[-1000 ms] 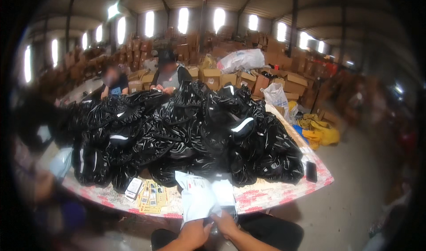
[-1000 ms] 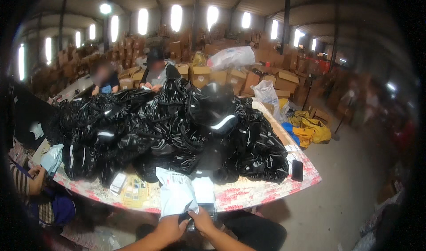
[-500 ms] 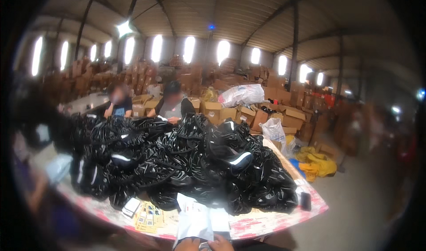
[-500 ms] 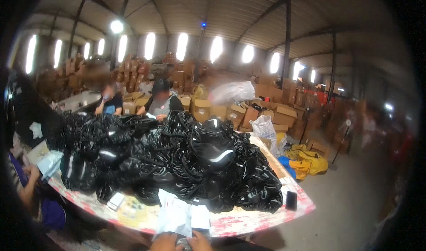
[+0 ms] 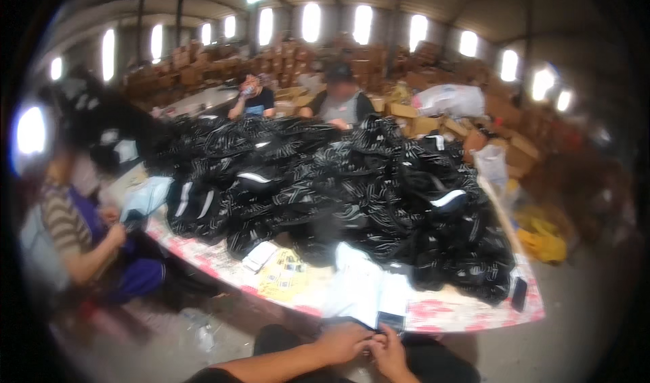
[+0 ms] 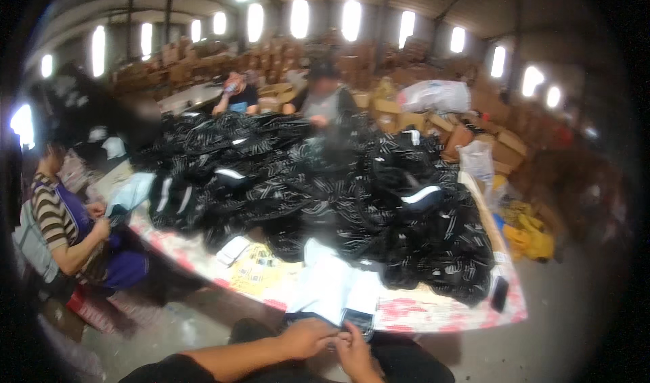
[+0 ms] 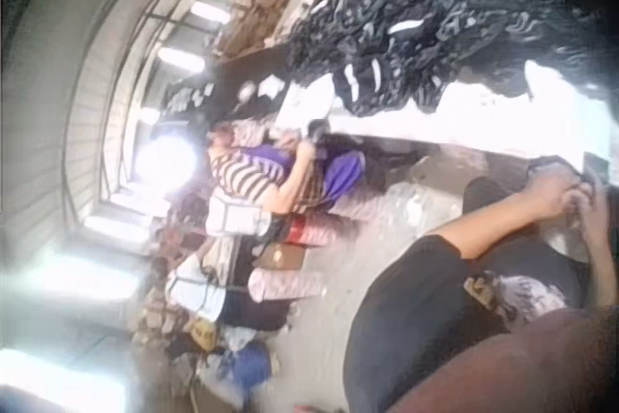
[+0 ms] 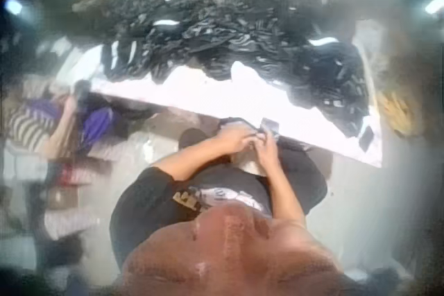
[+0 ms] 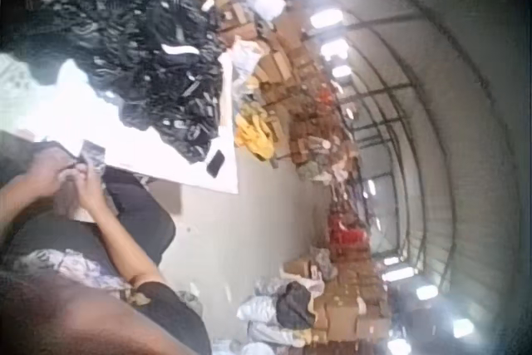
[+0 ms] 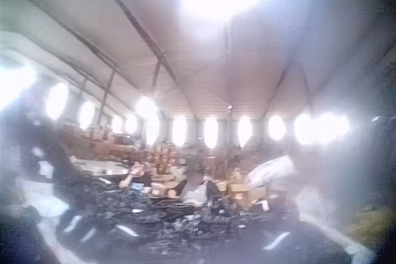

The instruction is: The person repeatedly picks black plastic mailer bags from a large pile, places a white shipping label on the table, inserts the bag, and folds the top to seal it. The process is repeated continuously with multiple bags and labels.

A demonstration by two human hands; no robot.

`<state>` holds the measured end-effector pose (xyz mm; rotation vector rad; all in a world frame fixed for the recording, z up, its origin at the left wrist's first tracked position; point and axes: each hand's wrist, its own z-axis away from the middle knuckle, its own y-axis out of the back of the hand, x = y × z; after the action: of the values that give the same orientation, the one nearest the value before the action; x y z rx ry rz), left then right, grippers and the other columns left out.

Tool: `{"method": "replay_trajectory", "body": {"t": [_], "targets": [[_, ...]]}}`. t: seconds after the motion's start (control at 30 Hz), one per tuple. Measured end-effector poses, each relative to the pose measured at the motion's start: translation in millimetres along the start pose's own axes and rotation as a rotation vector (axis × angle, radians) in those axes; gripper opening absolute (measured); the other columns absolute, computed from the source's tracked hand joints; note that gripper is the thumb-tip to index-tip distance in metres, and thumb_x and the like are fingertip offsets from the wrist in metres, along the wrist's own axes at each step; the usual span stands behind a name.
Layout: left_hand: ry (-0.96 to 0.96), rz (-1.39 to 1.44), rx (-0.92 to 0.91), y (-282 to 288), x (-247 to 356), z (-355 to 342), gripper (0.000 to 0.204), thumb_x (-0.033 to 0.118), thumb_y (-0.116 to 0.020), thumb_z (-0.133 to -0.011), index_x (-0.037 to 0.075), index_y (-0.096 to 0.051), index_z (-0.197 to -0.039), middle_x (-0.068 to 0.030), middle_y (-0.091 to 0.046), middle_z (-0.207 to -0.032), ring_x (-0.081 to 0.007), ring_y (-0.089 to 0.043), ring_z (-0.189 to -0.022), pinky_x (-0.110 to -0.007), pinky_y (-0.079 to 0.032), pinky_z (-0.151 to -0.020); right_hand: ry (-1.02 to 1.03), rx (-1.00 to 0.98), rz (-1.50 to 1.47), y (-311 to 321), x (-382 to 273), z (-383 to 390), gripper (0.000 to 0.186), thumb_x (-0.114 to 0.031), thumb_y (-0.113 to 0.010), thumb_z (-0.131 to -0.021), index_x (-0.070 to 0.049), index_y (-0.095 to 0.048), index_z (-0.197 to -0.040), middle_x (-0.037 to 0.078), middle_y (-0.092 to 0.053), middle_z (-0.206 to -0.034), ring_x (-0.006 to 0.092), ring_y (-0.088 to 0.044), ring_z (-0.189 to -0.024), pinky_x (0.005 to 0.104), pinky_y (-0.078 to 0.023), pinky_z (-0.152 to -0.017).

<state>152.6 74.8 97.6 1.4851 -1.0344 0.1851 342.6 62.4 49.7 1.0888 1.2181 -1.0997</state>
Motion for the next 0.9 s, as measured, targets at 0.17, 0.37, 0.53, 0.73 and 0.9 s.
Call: {"method": "replay_trajectory", "body": {"t": [0.17,0.37,0.53,0.73,0.9], "targets": [[-0.088,0.030,-0.108,16,8,3,0.028,0.023,-0.062,-0.093,0.011,-0.070,-0.117,-0.0110,-0.068,-0.109,-0.0330,-0.060,-0.105,-0.043,-0.048,-0.092,0.293,-0.056,0.512,13,-11,10,0.043,-0.017,-0.058,-0.099,-0.002,-0.052,-0.139,0.013,-0.068,-0.112,0.0222,-0.066,-0.098,0.0336,-0.054,-0.085],[0.000,0.162,-0.080,19,12,1,0.020,0.023,-0.065,-0.091,0.008,-0.071,-0.103,-0.0130,-0.066,-0.103,-0.0339,-0.060,-0.104,-0.044,-0.048,-0.090,0.152,-0.101,0.300,14,-5,6,0.037,-0.005,-0.059,-0.097,0.000,-0.058,-0.134,0.009,-0.068,-0.110,0.0155,-0.067,-0.084,0.0284,-0.055,-0.070],[0.023,0.161,-0.092,20,11,-2,0.019,0.022,-0.066,-0.090,0.007,-0.071,-0.101,-0.0132,-0.065,-0.103,-0.0336,-0.061,-0.103,-0.044,-0.048,-0.090,0.232,-0.079,0.444,10,-23,2,0.037,-0.007,-0.063,-0.095,0.000,-0.061,-0.131,0.011,-0.070,-0.110,0.0167,-0.067,-0.092,0.0293,-0.055,-0.080],[0.021,0.177,-0.092,22,8,-2,0.018,0.020,-0.066,-0.090,0.007,-0.070,-0.101,-0.0131,-0.063,-0.100,-0.0340,-0.060,-0.101,-0.044,-0.047,-0.089,0.157,-0.065,0.461,3,-50,5,0.031,-0.010,-0.065,-0.092,-0.003,-0.067,-0.122,0.017,-0.071,-0.112,0.0281,-0.068,-0.104,0.0372,-0.053,-0.091],[-0.026,0.213,-0.041,22,6,-2,0.017,0.018,-0.066,-0.090,0.006,-0.069,-0.101,-0.0131,-0.063,-0.100,-0.0342,-0.060,-0.101,-0.044,-0.047,-0.089,0.258,-0.116,0.781,10,-51,-5,0.023,-0.012,-0.066,-0.090,-0.006,-0.071,-0.112,0.016,-0.072,-0.109,0.0332,-0.067,-0.103,0.0405,-0.052,-0.091]]}}
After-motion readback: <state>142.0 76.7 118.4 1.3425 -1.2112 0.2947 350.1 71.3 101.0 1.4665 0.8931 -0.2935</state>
